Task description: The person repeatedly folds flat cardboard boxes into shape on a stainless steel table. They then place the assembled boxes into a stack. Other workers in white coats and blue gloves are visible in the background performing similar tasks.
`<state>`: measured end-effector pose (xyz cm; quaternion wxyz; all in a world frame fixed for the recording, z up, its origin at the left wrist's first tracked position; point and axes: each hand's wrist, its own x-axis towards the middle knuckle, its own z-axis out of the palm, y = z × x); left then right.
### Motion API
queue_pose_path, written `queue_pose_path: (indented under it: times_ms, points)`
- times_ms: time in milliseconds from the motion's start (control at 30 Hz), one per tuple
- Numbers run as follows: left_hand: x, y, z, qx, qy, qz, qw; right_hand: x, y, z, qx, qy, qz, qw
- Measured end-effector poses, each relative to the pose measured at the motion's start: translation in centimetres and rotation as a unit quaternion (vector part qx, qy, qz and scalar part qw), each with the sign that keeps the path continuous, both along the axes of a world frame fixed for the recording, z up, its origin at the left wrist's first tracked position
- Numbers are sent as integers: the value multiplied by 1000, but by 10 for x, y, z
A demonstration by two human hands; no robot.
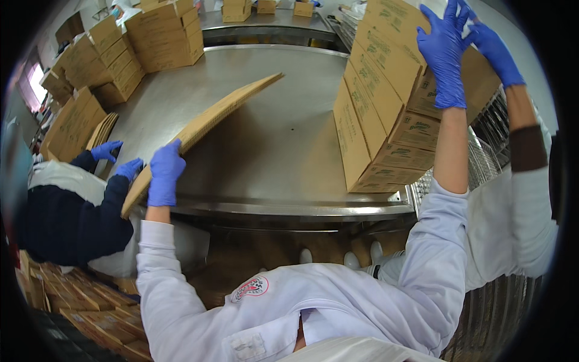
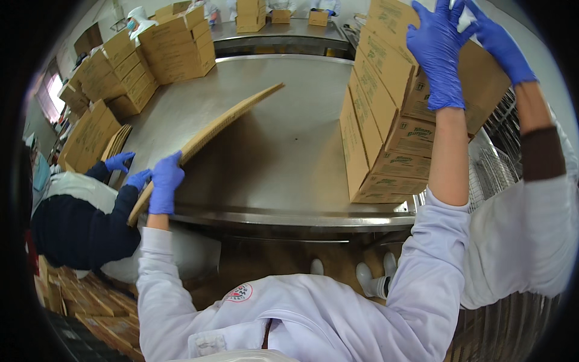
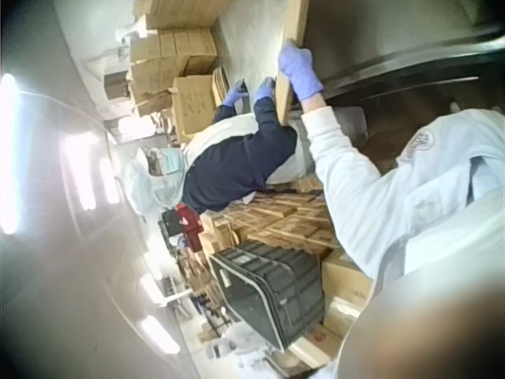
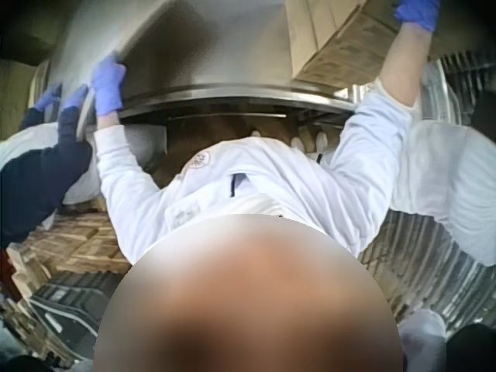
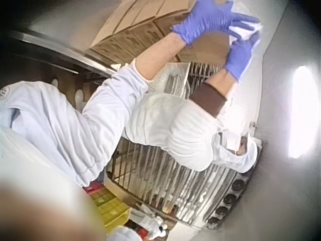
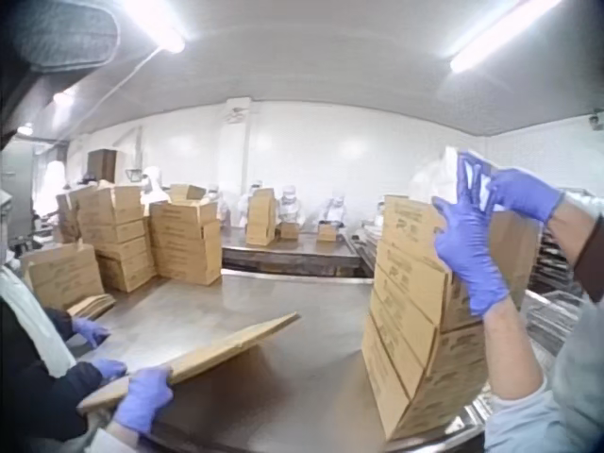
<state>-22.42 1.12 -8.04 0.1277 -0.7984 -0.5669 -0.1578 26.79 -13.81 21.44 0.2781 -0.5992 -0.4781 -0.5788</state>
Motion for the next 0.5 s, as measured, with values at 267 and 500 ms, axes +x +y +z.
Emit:
queue_pose_path:
  times_ms: [267,500]
  points:
    - [10,-32,116,28,37,20,999,15,-18,7,-73,-28,-59,995]
    - [-23,-108,278,280,-77,112,950,60,-120,-90,150,108,73,980]
